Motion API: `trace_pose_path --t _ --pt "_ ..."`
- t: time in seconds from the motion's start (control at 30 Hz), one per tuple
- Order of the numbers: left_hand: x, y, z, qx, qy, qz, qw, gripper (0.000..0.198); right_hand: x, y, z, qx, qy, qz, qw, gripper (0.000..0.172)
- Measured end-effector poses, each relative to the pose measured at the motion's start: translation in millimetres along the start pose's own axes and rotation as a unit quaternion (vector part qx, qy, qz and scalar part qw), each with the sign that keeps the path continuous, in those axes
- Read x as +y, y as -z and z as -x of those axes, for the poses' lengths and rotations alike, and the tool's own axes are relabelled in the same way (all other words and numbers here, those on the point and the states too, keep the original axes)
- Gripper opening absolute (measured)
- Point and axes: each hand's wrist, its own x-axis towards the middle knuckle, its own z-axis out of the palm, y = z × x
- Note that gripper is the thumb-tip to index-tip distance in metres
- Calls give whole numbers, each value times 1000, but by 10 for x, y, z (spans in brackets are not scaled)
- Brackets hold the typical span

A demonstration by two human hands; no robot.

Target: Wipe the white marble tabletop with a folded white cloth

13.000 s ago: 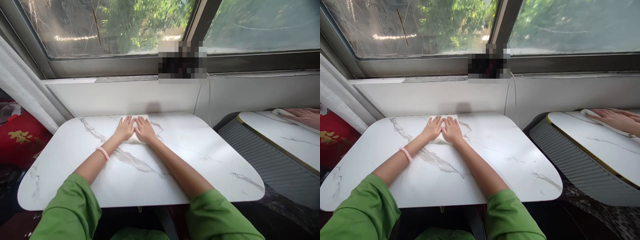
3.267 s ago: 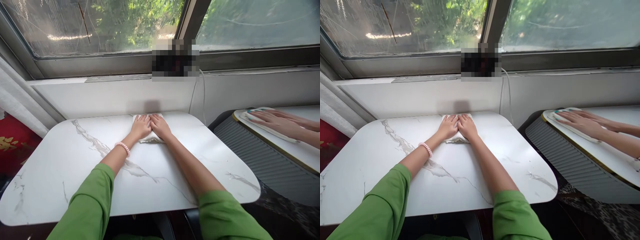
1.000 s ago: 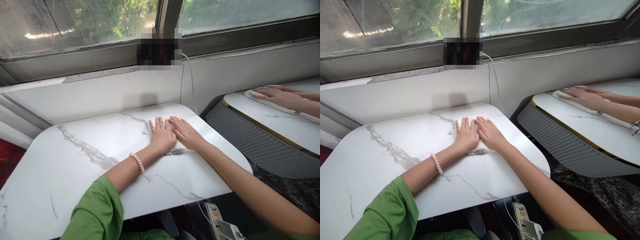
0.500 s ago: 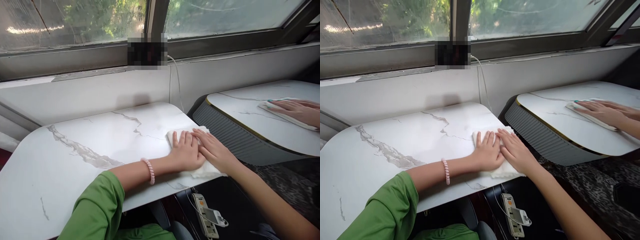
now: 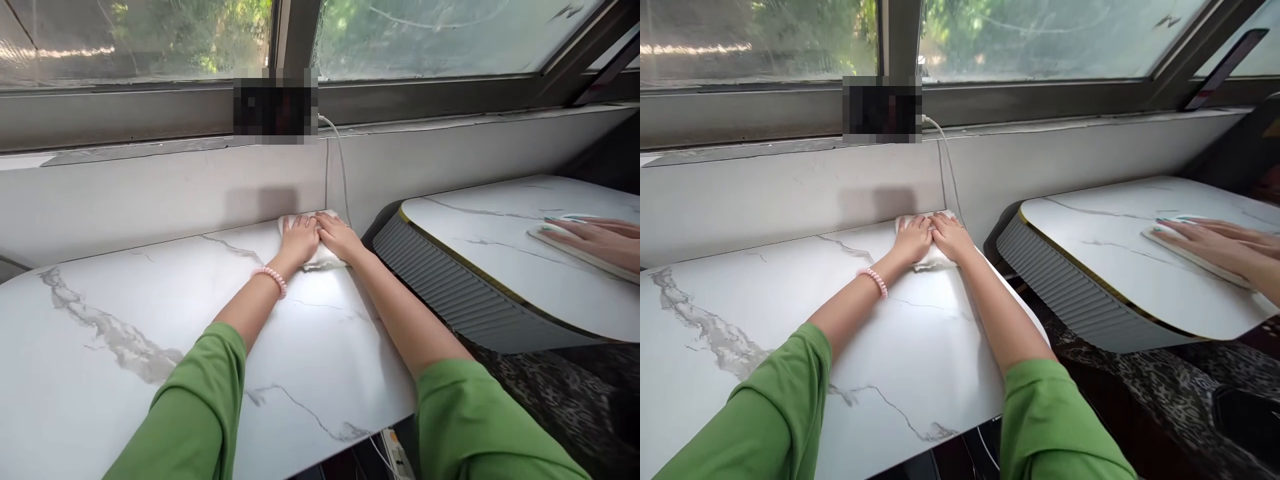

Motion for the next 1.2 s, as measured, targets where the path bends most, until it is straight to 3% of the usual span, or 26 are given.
trace_pose_path --t 0.17,0.33,0.43,0.53,0.7,0.8,0.97,1.2 --pt "-54 -37 -116 -10 9 -43 999 48 80 -44 -116 -5 3 -4 1000 55" --pt "70 26 89 -21 12 -41 999 49 45 0 127 -27 8 32 999 56" --pt "267 90 412 -24 22 -41 999 49 -17 66 463 -44 27 42 998 56" --pt "531 155 886 -23 16 -56 998 50 -130 148 992 -27 73 31 997 54" --pt "851 253 1692 -15 -67 -84 994 53 -485 281 1955 33 108 31 993 54" --pt "874 298 1958 -8 -107 -87 990 53 -687 318 2248 48 96 53 993 56" --pt "754 326 2017 -1 -109 -77 991 52 -830 309 2195 35 75 65 994 54" --pt "332 308 1701 -8 -74 -65 995 50 -997 188 1614 -6 23 63 998 54"
